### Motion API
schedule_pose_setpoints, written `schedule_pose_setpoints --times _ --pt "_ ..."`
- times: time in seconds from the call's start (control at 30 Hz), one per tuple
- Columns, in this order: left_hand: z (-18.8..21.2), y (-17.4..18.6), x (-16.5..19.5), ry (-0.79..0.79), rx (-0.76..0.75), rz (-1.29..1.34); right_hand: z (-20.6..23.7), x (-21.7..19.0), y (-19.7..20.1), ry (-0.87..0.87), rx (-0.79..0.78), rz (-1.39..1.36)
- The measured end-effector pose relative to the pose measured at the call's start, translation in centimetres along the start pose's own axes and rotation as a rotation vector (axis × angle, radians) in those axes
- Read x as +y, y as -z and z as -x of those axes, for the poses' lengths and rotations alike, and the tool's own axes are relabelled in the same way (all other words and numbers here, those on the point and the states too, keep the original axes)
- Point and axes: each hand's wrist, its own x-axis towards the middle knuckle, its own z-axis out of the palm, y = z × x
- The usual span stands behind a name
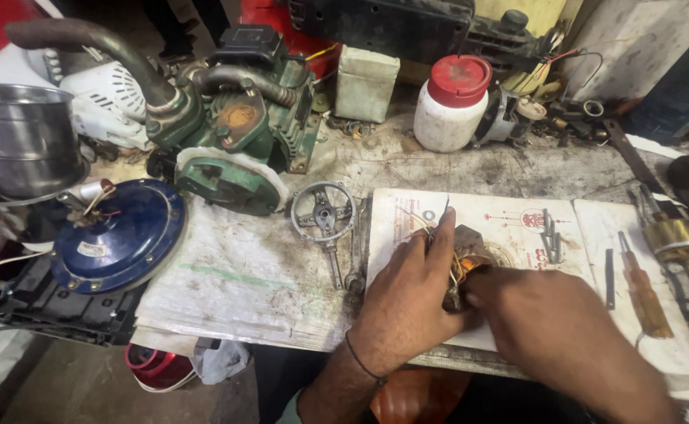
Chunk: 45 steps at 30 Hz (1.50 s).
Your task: The person holds a small electric motor armature on a workbench and winds copper wire around it by hand, pressing and guiding the wire with both hands and turning the armature as they work. They continue winding and adjusting the wire throughout the clip.
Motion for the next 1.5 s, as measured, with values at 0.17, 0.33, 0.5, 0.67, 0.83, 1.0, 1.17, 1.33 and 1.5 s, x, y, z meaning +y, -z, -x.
schedule_pose_setpoints --times 0.17,0.33,0.5,0.67,0.83,1.0,1.17,1.33,1.5 --pt "-0.2 0.2 -0.1 0.010 -0.021 0.002 -0.2 -0.2 0.1 -0.053 -0.022 0.023" --pt "-0.2 0.1 0.1 -0.004 -0.007 -0.026 0.2 -0.3 -0.1 -0.059 -0.038 0.079" --pt "-0.1 0.0 -0.1 -0.008 -0.014 0.002 0.4 -0.6 -0.3 -0.134 -0.038 0.083" --pt "0.1 -0.2 -0.6 -0.038 -0.005 0.018 0.1 -0.6 -0.2 -0.134 0.037 0.062" --pt "0.2 -0.7 -0.9 -0.106 0.063 0.017 -0.1 -0.5 -0.2 -0.110 -0.084 0.098" --pt "0.5 -0.6 -0.9 -0.102 0.071 0.023 0.2 -0.5 0.0 -0.096 -0.053 0.069" --pt "0.2 -0.2 -0.7 -0.049 -0.011 0.027 0.3 -0.6 0.1 -0.214 -0.089 0.122" --pt "0.4 -0.1 -0.4 -0.176 0.137 -0.012 0.2 -0.8 0.3 -0.109 -0.066 0.116" --pt "1.0 0.3 -0.9 -0.071 0.095 0.129 0.4 -0.9 0.3 -0.106 -0.033 0.084"
